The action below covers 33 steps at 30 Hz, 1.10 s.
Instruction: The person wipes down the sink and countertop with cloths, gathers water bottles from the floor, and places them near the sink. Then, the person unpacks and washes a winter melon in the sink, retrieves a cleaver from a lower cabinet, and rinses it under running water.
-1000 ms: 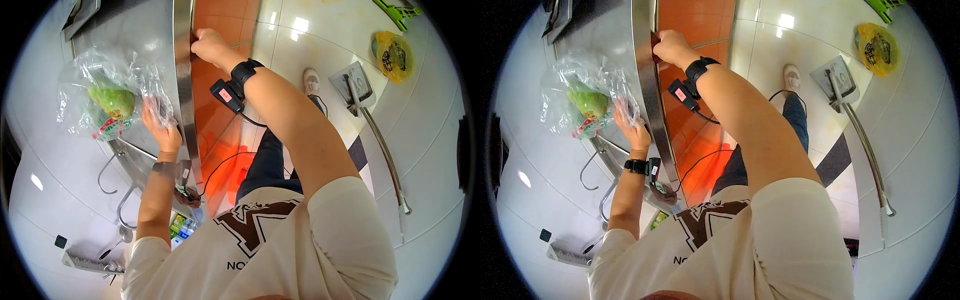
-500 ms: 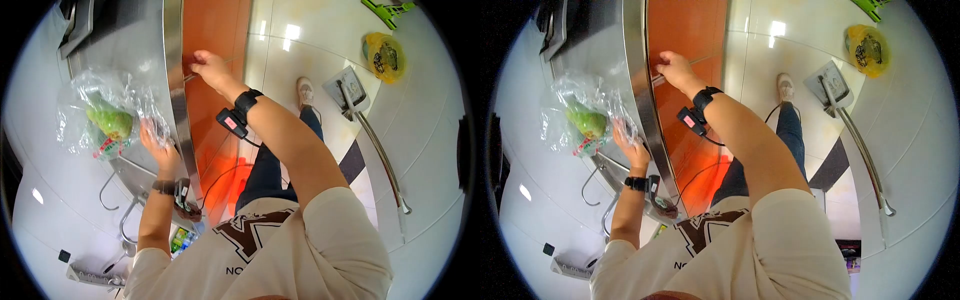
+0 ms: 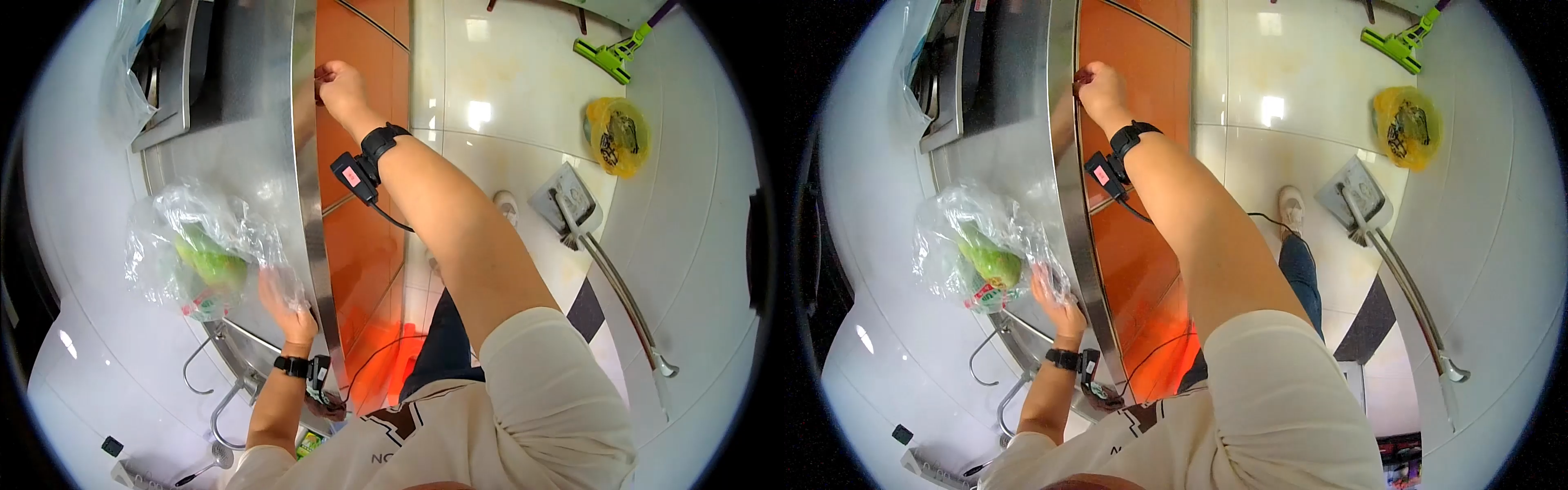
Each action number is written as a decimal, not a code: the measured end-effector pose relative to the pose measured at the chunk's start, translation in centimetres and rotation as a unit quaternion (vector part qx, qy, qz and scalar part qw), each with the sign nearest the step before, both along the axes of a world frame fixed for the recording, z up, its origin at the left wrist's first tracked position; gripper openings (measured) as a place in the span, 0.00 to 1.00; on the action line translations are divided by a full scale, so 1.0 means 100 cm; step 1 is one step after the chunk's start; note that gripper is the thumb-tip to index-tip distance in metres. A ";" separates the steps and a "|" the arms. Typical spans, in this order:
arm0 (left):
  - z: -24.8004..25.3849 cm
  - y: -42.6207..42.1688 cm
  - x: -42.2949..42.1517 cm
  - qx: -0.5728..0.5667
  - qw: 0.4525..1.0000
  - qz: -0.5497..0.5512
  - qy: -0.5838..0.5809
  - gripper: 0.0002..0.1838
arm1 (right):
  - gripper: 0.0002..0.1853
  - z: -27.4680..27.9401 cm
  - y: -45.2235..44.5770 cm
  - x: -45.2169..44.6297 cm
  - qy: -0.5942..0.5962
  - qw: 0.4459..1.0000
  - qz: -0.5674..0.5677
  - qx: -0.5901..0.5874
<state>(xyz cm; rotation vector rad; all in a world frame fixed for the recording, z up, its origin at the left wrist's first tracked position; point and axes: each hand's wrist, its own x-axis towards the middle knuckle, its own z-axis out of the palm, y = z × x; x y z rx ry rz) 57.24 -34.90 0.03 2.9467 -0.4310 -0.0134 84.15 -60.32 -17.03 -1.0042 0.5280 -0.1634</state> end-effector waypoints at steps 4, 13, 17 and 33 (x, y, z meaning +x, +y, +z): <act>-0.001 0.002 0.000 0.022 1.000 0.022 0.003 0.32 | 0.10 0.020 -0.020 0.012 0.004 0.996 0.008 0.091; 0.000 0.002 0.002 0.032 0.999 -0.006 -0.001 0.31 | 0.11 0.032 -0.045 0.026 0.050 0.990 0.127 -0.018; -0.001 0.002 0.003 0.034 0.999 0.008 0.002 0.31 | 0.08 0.041 -0.070 0.001 0.013 0.980 0.151 0.128; -0.004 0.006 -0.001 0.055 0.998 0.024 0.024 0.37 | 0.10 0.067 -0.146 -0.230 0.132 0.980 0.037 0.144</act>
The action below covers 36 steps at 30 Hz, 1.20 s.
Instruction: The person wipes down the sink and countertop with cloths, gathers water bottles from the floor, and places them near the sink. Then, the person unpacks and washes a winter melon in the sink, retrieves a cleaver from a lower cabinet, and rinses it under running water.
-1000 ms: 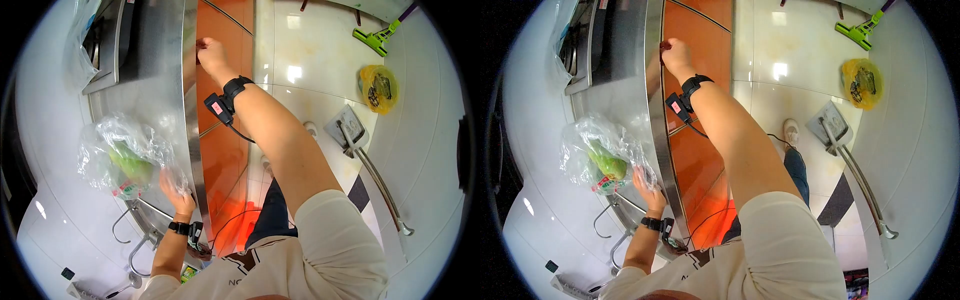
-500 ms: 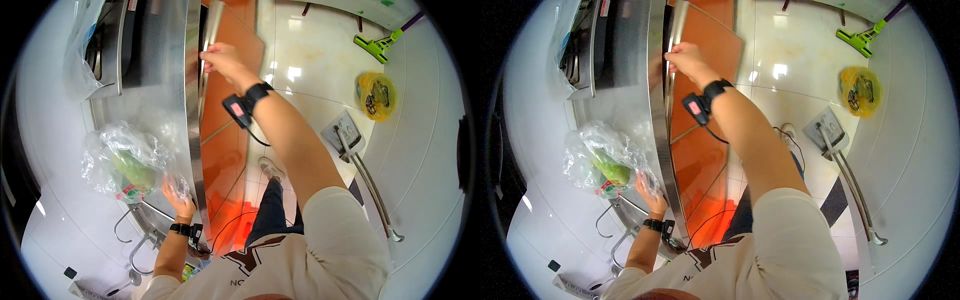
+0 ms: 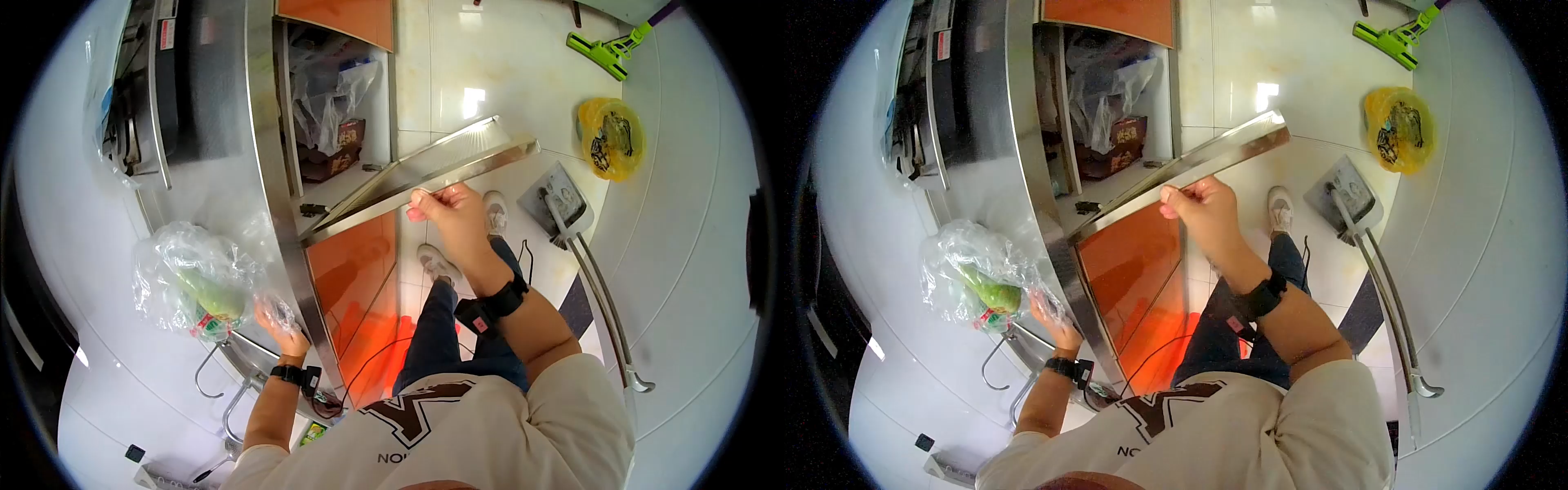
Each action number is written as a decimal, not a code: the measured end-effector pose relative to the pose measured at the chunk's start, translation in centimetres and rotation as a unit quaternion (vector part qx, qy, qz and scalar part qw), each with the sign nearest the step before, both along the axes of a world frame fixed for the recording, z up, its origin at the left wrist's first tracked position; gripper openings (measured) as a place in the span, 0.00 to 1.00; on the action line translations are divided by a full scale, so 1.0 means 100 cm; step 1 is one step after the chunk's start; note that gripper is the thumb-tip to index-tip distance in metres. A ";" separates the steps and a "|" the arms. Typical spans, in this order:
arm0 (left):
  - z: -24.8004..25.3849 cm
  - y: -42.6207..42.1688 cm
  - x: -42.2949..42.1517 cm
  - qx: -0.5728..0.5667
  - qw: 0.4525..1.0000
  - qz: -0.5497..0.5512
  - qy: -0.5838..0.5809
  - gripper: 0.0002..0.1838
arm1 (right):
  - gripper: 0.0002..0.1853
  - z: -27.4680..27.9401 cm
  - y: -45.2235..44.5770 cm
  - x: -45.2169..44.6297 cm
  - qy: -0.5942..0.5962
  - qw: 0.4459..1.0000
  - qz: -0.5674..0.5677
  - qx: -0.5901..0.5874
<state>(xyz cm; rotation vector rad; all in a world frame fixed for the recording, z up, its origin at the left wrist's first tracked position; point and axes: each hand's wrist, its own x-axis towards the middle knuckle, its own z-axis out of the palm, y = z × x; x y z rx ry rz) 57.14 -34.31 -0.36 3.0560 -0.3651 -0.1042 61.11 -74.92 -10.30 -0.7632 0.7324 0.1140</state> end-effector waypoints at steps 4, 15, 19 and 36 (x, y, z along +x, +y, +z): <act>-0.002 0.006 -0.001 -0.006 1.000 -0.001 0.006 0.40 | 0.09 0.002 0.002 -0.008 0.027 1.000 0.009 0.000; 0.000 0.009 -0.001 -0.006 1.000 0.000 0.026 0.39 | 0.06 -0.008 0.005 -0.008 -0.017 0.999 -0.012 0.032; -0.001 0.011 -0.004 0.020 0.999 -0.009 0.032 0.35 | 0.07 -0.016 0.004 -0.006 -0.022 0.998 0.044 -0.043; 0.001 0.057 -0.023 -0.243 0.909 0.183 0.284 0.32 | 0.06 -0.011 0.003 -0.039 -0.095 0.992 0.029 -0.079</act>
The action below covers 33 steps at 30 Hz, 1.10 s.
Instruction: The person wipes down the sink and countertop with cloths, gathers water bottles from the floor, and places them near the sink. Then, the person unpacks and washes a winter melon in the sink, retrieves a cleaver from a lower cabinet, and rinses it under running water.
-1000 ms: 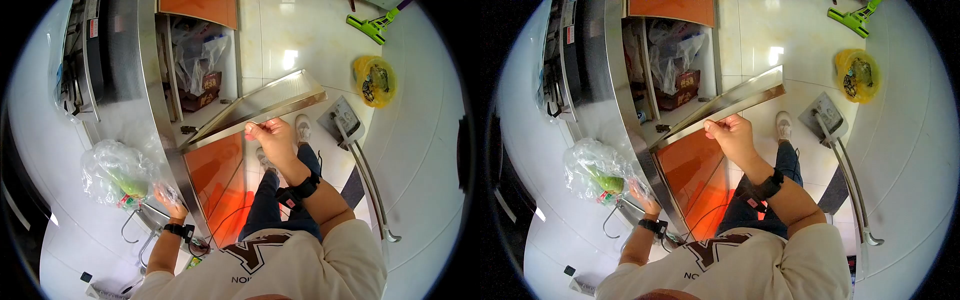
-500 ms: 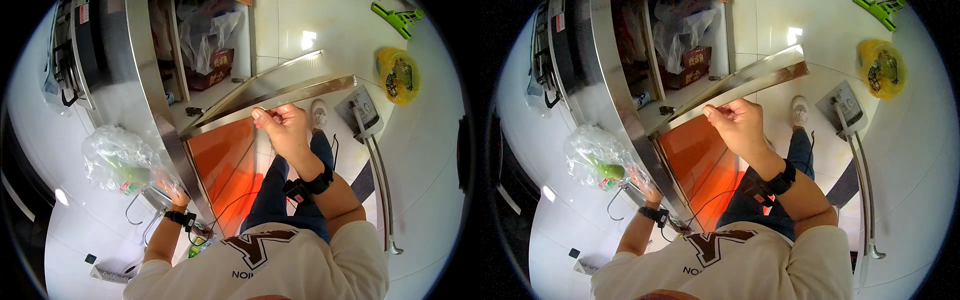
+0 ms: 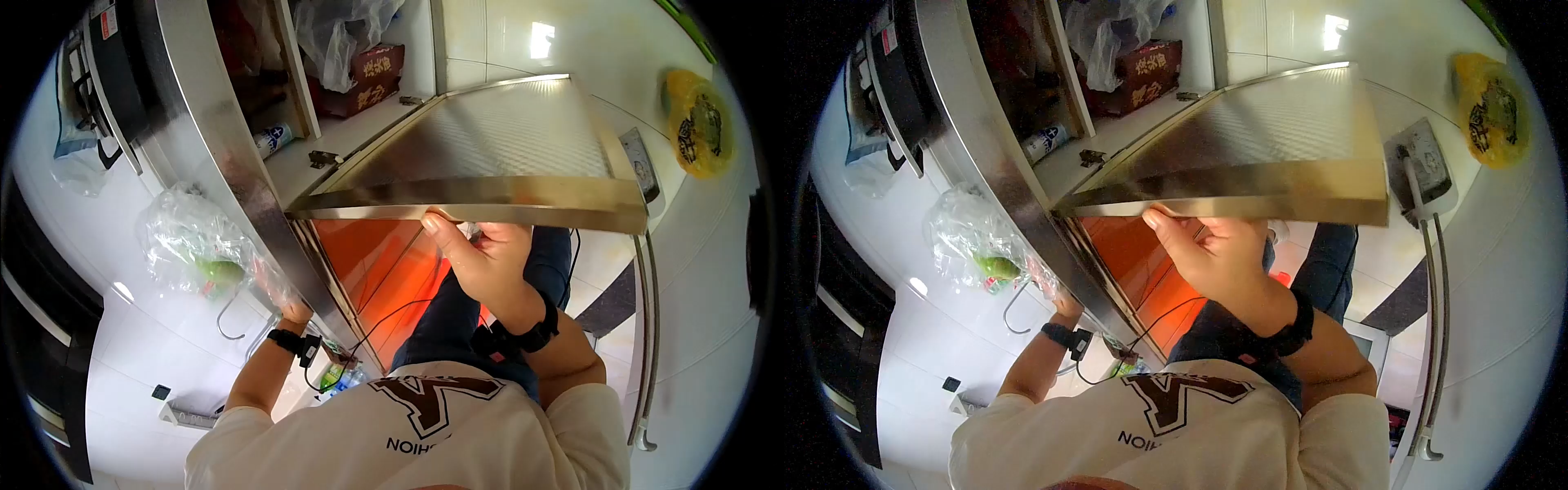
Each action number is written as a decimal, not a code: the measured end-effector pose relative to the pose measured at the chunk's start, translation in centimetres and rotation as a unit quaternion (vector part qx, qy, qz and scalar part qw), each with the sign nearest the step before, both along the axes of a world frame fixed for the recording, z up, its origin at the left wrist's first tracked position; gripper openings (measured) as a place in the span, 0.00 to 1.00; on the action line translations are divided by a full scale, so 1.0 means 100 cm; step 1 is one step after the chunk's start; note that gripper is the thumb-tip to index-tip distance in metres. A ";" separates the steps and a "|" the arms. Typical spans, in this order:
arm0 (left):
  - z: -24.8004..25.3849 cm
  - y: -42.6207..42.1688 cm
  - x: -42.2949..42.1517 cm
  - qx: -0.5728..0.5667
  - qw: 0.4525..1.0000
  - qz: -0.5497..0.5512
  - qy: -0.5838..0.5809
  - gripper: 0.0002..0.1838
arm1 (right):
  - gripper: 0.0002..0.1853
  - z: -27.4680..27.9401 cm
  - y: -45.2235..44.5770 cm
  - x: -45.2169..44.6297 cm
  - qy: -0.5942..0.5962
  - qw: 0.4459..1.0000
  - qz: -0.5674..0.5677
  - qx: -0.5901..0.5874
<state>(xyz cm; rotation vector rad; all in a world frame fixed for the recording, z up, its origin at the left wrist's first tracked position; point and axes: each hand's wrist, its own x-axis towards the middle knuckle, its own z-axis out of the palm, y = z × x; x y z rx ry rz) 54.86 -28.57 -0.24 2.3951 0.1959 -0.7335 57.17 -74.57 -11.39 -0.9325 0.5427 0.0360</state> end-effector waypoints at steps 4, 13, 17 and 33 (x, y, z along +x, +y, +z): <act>0.006 0.005 -0.003 -0.029 0.998 0.053 0.033 0.31 | 0.07 -0.001 0.009 -0.011 -0.047 0.995 -0.059 -0.065; 0.012 0.018 -0.014 -0.053 0.984 0.143 0.092 0.30 | 0.17 -0.031 -0.038 -0.094 -0.039 0.931 0.341 -0.127; 0.013 0.020 -0.013 -0.058 0.987 0.109 0.099 0.25 | 0.16 -0.073 -0.102 -0.144 0.173 0.938 0.270 -0.130; 0.009 0.001 -0.007 0.004 0.996 -0.044 0.073 0.22 | 0.13 -0.068 -0.145 -0.101 0.211 0.826 0.458 -0.253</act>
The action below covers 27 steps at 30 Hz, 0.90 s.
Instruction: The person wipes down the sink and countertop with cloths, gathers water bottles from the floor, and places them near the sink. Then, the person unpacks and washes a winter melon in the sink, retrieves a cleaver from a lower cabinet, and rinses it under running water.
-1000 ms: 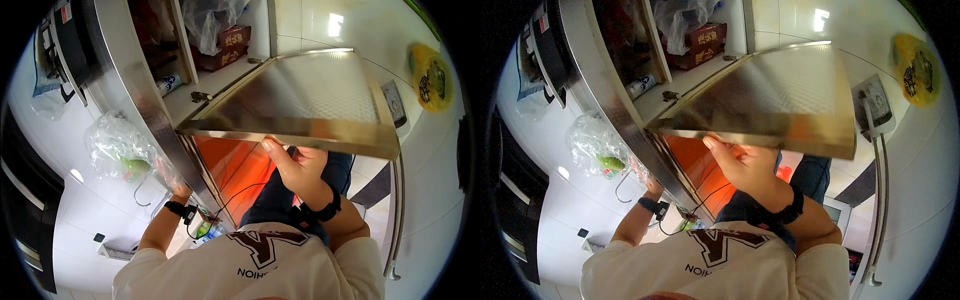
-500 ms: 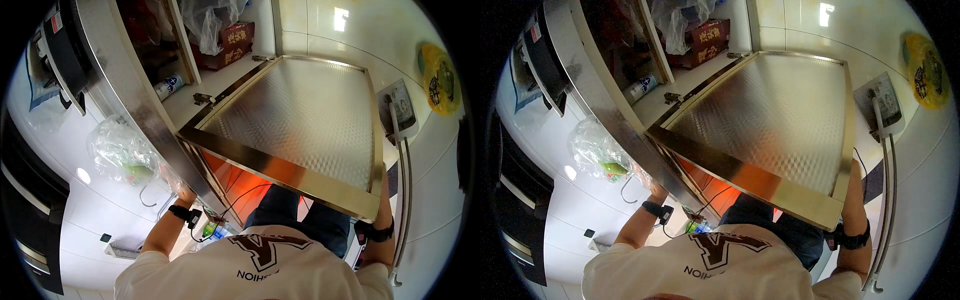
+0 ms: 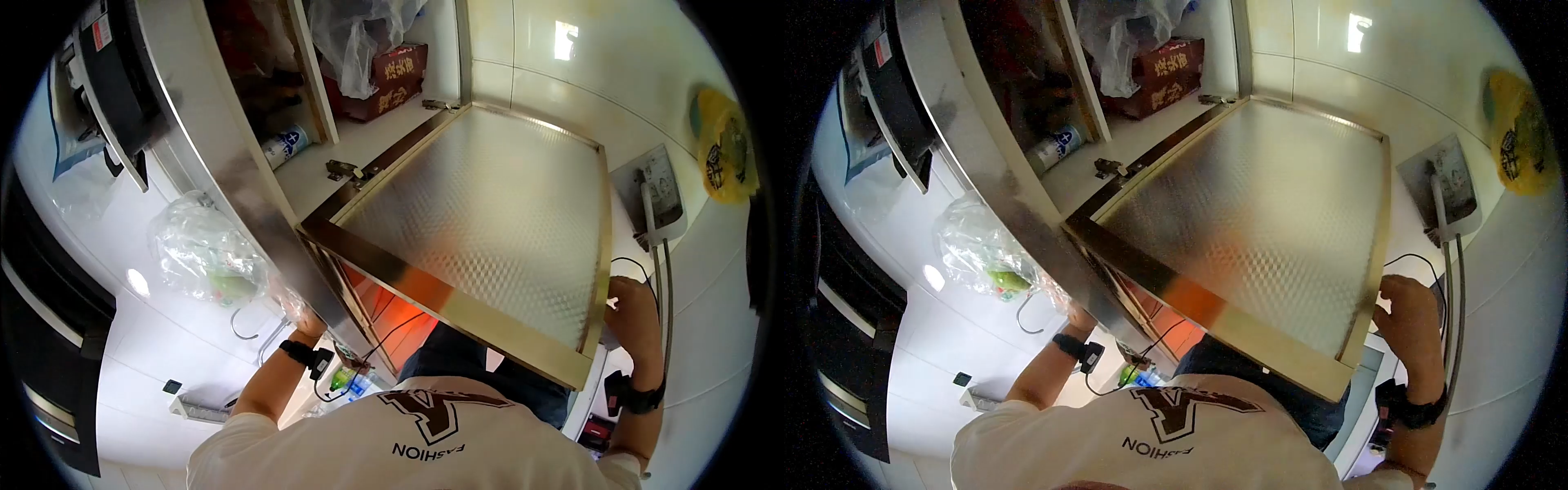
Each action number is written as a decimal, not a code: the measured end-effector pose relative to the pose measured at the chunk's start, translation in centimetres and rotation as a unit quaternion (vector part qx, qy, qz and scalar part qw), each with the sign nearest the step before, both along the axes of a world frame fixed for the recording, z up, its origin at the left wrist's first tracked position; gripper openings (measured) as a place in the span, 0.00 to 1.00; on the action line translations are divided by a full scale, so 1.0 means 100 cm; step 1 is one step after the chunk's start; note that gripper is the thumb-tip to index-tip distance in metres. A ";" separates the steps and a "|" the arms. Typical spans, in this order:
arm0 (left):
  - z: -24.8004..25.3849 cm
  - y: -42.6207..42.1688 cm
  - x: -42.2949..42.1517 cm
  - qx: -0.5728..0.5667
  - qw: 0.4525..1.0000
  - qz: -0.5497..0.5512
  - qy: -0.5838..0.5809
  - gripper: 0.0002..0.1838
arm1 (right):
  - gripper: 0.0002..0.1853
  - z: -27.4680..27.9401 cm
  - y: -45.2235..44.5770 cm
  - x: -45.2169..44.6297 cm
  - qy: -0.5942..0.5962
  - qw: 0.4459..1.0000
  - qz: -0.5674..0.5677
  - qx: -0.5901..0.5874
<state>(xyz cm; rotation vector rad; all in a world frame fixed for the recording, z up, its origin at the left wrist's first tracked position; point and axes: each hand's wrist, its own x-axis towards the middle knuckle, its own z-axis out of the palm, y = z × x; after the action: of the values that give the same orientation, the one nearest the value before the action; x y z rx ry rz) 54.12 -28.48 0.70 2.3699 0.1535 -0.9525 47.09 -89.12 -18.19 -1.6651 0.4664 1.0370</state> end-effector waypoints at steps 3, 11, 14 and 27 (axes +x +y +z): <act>-0.004 -0.001 -0.001 0.002 1.000 -0.008 -0.020 0.22 | 0.15 0.006 -0.026 0.015 -0.076 0.976 0.201 -0.029; -0.001 -0.005 0.005 0.038 0.995 -0.046 -0.080 0.22 | 0.20 0.017 0.004 0.262 -0.454 0.856 0.248 -0.026; -0.001 -0.010 0.003 0.054 0.993 -0.060 -0.091 0.22 | 0.18 -0.009 0.126 0.352 -0.456 0.865 0.161 0.130; 0.004 -0.024 0.002 0.089 0.991 -0.069 -0.066 0.23 | 0.11 -0.082 0.378 0.428 -0.386 0.919 -0.078 -0.025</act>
<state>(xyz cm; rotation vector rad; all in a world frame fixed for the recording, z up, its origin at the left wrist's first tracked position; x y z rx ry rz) 54.28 -30.86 1.08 2.6276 0.0243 -0.8714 89.89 -51.33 -26.37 -1.8865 0.0920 0.1943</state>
